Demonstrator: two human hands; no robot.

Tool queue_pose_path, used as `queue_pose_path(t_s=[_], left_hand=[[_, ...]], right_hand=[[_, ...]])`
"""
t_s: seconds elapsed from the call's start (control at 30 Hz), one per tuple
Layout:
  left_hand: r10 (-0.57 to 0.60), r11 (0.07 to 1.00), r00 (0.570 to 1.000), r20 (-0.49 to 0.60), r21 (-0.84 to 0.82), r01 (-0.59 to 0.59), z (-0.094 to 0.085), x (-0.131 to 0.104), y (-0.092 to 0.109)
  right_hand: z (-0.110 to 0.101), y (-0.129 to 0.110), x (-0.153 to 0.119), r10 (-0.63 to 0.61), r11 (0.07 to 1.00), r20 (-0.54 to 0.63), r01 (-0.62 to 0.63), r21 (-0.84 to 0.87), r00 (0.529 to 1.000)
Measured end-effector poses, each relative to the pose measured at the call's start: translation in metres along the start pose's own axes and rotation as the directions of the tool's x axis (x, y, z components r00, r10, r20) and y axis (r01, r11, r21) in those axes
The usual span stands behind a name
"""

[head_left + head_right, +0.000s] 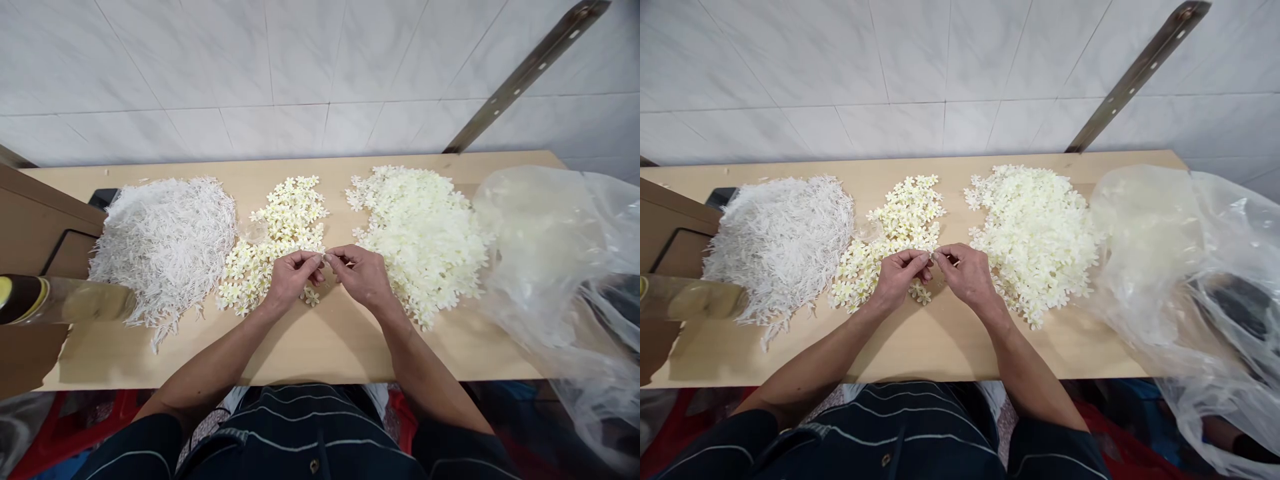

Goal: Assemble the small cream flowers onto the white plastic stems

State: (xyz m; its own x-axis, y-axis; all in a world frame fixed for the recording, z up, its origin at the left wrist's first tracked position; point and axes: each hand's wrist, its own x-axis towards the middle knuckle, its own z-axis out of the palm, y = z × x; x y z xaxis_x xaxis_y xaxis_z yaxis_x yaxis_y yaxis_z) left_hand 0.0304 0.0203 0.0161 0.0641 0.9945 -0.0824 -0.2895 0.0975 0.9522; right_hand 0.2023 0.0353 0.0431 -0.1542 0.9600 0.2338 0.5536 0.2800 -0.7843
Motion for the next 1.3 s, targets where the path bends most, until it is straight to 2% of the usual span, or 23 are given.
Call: queue_pose_path(t_s=[0.17,0.37,0.47,0.67,0.8,0.9,1.07,1.3], left_hand=[[-0.054,0.992,0.998,0.045,-0.113,0.058,-0.002,0.003,-0.005],[-0.059,0.991,0.997,0.048,-0.117,0.064,-0.001,0.003,-0.003],[-0.048,0.992,0.997,0.055,-0.114,0.054,-0.001,0.003,-0.003],[-0.024,0.996,1.000,-0.020,-0.091,0.022,-0.001,0.003,-0.003],[0.030,1.000,0.996,-0.081,0.006,-0.029,0.000,0.001,-0.001],[0.036,0.999,0.999,-0.035,0.021,-0.035,0.000,0.001,0.000],[-0.013,0.997,0.998,0.056,-0.079,0.018,-0.002,0.003,-0.002],[-0.037,0.993,0.996,0.085,-0.110,0.046,-0.001,0.003,-0.003]], right_hand=[[0.001,0.000,-0.001,0.018,1.000,0.007,-0.018,0.016,1.000],[0.005,-0.003,-0.004,0.043,0.999,-0.032,-0.044,-0.019,0.999],[0.006,-0.006,-0.005,0.066,0.998,-0.039,-0.065,0.017,0.997],[0.008,-0.008,-0.004,0.153,0.964,0.004,-0.150,0.219,0.988],[0.010,-0.005,-0.004,0.152,0.958,0.036,-0.156,0.240,0.988],[0.010,-0.003,-0.004,0.140,0.963,0.030,-0.144,0.229,0.990],[0.008,-0.004,-0.005,0.119,0.968,0.036,-0.124,0.216,0.992],[0.006,-0.007,-0.006,0.101,0.984,-0.017,-0.097,0.147,0.995]])
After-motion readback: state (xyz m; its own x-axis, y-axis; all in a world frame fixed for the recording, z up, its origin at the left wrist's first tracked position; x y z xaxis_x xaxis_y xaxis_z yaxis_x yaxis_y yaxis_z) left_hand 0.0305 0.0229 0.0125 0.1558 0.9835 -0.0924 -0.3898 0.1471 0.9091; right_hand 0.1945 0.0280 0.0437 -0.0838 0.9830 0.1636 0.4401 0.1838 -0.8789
